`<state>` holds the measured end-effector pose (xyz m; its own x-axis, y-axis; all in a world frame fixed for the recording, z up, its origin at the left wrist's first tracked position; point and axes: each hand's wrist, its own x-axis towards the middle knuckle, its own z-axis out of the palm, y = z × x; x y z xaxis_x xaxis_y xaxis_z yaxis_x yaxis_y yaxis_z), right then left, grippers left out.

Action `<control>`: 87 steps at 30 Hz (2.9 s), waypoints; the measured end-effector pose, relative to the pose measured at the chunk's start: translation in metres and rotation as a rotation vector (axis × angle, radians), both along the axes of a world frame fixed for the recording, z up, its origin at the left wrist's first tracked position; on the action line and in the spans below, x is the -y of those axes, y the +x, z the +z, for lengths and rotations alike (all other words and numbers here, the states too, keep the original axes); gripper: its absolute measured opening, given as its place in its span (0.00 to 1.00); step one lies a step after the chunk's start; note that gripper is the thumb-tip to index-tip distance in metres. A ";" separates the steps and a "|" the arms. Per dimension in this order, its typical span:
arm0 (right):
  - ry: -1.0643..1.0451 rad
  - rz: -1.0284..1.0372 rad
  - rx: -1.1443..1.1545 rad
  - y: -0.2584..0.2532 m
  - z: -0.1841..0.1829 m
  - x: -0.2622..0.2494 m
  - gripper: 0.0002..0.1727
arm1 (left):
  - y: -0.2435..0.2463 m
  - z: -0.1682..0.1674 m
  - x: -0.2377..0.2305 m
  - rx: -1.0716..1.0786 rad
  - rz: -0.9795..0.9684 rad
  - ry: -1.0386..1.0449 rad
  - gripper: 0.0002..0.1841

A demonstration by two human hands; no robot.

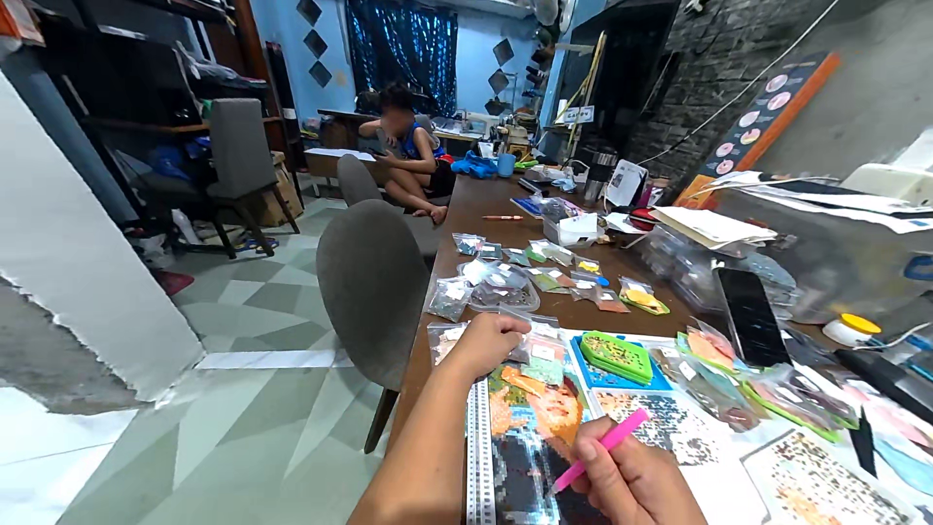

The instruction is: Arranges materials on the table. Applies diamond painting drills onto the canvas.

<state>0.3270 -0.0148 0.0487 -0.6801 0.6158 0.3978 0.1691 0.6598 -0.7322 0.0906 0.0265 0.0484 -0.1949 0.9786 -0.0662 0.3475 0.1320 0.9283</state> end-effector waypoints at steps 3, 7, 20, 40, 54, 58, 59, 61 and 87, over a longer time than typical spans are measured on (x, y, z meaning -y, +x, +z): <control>0.000 0.004 0.012 -0.001 -0.001 0.000 0.17 | 0.000 -0.001 0.000 0.000 0.001 -0.001 0.14; 0.007 0.002 0.026 -0.001 -0.001 0.000 0.18 | 0.001 0.000 0.000 0.001 0.005 -0.003 0.14; 0.121 0.109 0.061 0.003 0.008 0.000 0.20 | 0.004 0.005 0.002 -0.004 0.000 -0.015 0.13; 0.083 -0.481 -0.219 0.104 -0.018 -0.094 0.18 | -0.002 -0.004 0.001 0.032 0.095 -0.015 0.11; 0.060 -0.482 -0.153 0.106 -0.020 -0.096 0.17 | -0.002 -0.005 0.001 0.016 0.103 -0.012 0.11; 0.074 -0.466 -0.148 0.106 -0.021 -0.096 0.18 | -0.002 -0.005 0.001 -0.012 0.100 -0.007 0.11; 0.072 -0.466 -0.149 0.106 -0.021 -0.096 0.18 | -0.002 -0.005 0.001 -0.009 0.102 -0.005 0.11; 0.068 -0.466 -0.147 0.106 -0.022 -0.096 0.18 | -0.002 -0.005 0.001 0.004 0.104 -0.004 0.11; 0.065 -0.191 -0.162 0.051 0.014 -0.014 0.19 | -0.002 -0.001 0.001 -0.053 0.026 -0.007 0.13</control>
